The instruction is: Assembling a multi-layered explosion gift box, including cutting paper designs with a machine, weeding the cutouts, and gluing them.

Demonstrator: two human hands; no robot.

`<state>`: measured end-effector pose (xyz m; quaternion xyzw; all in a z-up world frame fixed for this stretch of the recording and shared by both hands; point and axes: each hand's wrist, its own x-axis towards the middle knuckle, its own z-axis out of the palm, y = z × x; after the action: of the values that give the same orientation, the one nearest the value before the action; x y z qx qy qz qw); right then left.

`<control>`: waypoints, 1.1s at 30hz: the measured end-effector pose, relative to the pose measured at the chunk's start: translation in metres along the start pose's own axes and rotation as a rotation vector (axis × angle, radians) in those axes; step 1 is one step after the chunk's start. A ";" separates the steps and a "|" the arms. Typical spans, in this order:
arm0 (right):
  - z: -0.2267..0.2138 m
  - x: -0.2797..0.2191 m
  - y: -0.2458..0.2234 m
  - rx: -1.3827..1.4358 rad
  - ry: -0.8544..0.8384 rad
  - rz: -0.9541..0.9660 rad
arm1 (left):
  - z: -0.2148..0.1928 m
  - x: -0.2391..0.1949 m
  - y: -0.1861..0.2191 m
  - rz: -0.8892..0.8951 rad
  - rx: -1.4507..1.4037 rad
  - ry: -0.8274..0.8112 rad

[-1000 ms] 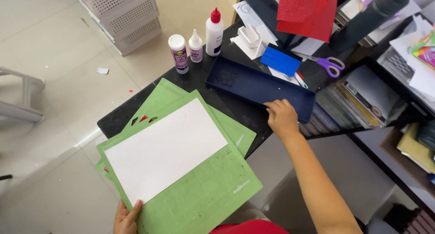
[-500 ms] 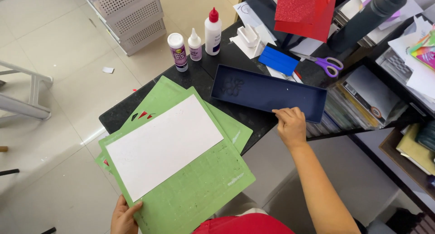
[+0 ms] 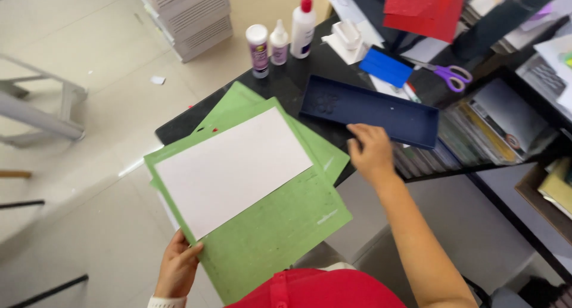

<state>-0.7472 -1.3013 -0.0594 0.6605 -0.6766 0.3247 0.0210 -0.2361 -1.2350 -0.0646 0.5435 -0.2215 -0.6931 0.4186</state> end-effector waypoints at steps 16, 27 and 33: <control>0.115 -0.055 -0.269 0.032 -0.620 -0.656 | 0.004 -0.001 -0.028 0.128 -0.079 -0.094; 0.135 -0.032 -0.223 0.355 -0.483 -0.490 | 0.025 0.005 -0.036 0.877 1.138 0.427; 0.123 -0.010 -0.225 0.353 -0.489 -0.400 | 0.059 0.046 -0.020 0.897 1.718 -0.012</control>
<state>-0.4926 -1.3310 -0.0679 0.8315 -0.4524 0.2584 -0.1928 -0.3008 -1.2700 -0.0876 0.5256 -0.8412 -0.0736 0.1033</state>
